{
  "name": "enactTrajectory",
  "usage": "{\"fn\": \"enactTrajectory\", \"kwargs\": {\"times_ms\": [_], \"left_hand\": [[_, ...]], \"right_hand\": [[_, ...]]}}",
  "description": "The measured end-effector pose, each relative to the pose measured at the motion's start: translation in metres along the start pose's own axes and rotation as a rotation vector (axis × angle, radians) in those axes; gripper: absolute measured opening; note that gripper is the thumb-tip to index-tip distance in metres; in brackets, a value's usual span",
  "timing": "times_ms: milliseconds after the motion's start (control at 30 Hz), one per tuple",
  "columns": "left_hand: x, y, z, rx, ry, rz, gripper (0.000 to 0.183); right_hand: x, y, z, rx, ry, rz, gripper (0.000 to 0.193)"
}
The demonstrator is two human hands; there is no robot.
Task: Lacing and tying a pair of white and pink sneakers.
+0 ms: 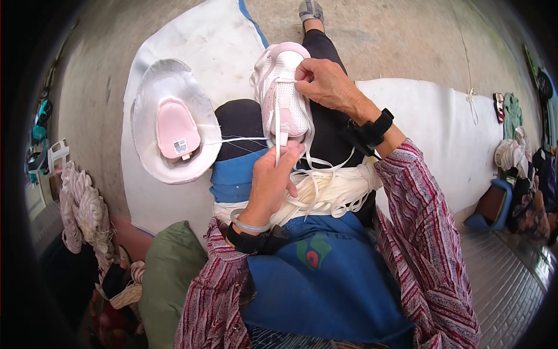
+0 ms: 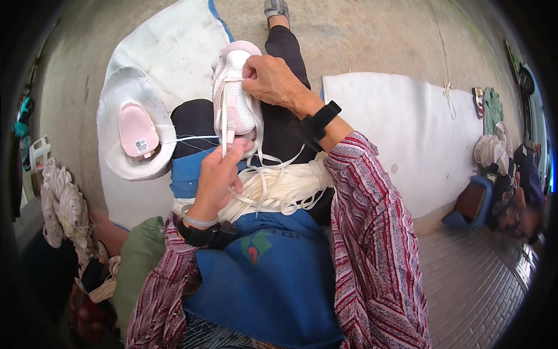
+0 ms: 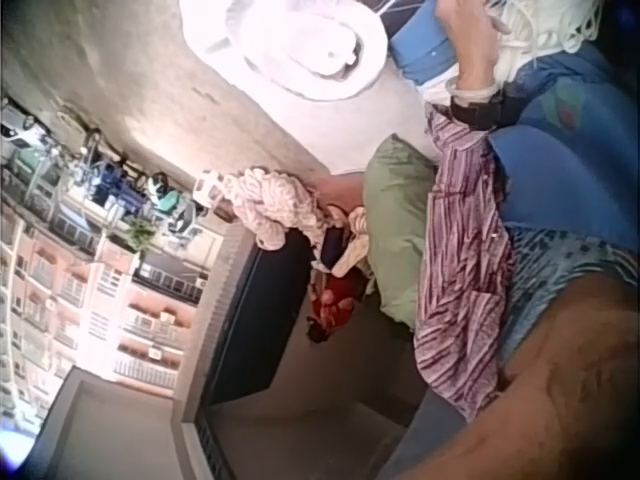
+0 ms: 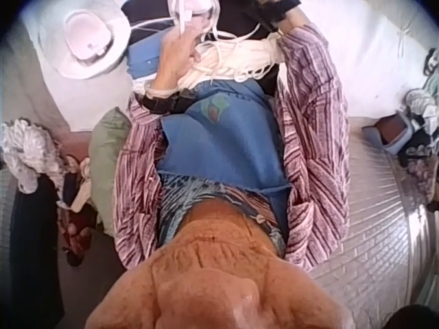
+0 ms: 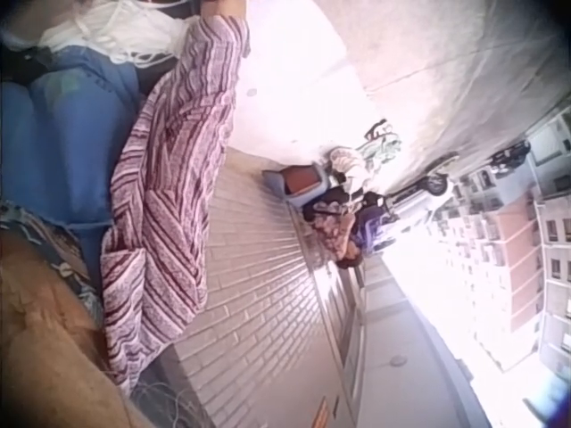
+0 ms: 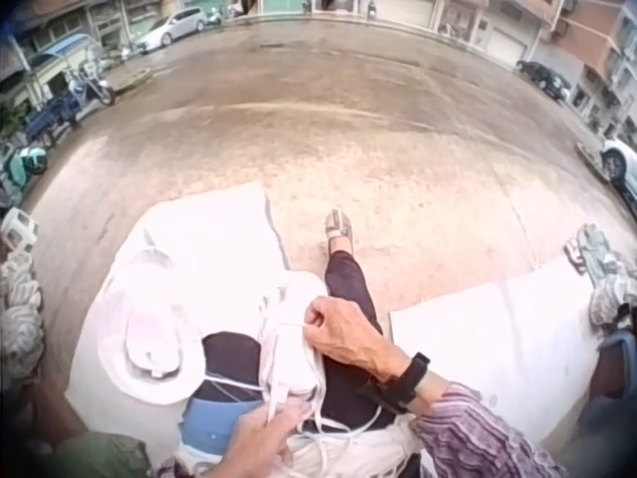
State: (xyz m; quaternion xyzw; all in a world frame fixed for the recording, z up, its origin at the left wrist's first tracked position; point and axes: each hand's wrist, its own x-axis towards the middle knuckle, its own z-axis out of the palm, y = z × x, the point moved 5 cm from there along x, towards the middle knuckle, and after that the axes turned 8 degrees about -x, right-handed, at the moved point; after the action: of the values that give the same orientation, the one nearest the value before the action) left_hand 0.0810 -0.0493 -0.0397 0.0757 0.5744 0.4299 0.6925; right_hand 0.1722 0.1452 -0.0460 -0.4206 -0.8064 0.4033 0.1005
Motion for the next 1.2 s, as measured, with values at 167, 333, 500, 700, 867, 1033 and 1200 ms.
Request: {"fn": "enactTrajectory", "kwargs": {"times_ms": [167,333,500,700,867,1033,1200], "left_hand": [[-0.024,0.034,-0.004,0.329,0.150,0.215,0.030],[-0.026,0.039,-0.013,0.513,0.073,0.258,0.023],[0.004,-0.002,-0.001,0.512,-0.101,0.093,0.029],[0.021,-0.005,0.010,0.566,-0.073,0.138,0.042],[0.024,-0.015,0.020,0.194,-0.082,-0.026,0.044],[0.025,-0.016,0.023,0.105,-0.034,-0.031,0.043],[0.030,-0.022,0.025,0.052,0.015,-0.011,0.037]], "right_hand": [[-0.004,-0.020,0.001,-0.264,0.186,-0.226,0.014],[-0.004,-0.028,-0.006,-0.361,0.327,-0.315,0.016],[-0.004,-0.004,0.001,0.047,-0.028,-0.129,0.017],[-0.003,0.010,-0.005,0.096,-0.053,-0.176,0.017],[-0.001,0.003,-0.011,0.038,-0.113,-0.163,0.016],[0.002,-0.001,-0.005,-0.081,-0.118,-0.295,0.015],[-0.005,-0.007,0.004,-0.370,0.342,-0.299,0.011]]}}
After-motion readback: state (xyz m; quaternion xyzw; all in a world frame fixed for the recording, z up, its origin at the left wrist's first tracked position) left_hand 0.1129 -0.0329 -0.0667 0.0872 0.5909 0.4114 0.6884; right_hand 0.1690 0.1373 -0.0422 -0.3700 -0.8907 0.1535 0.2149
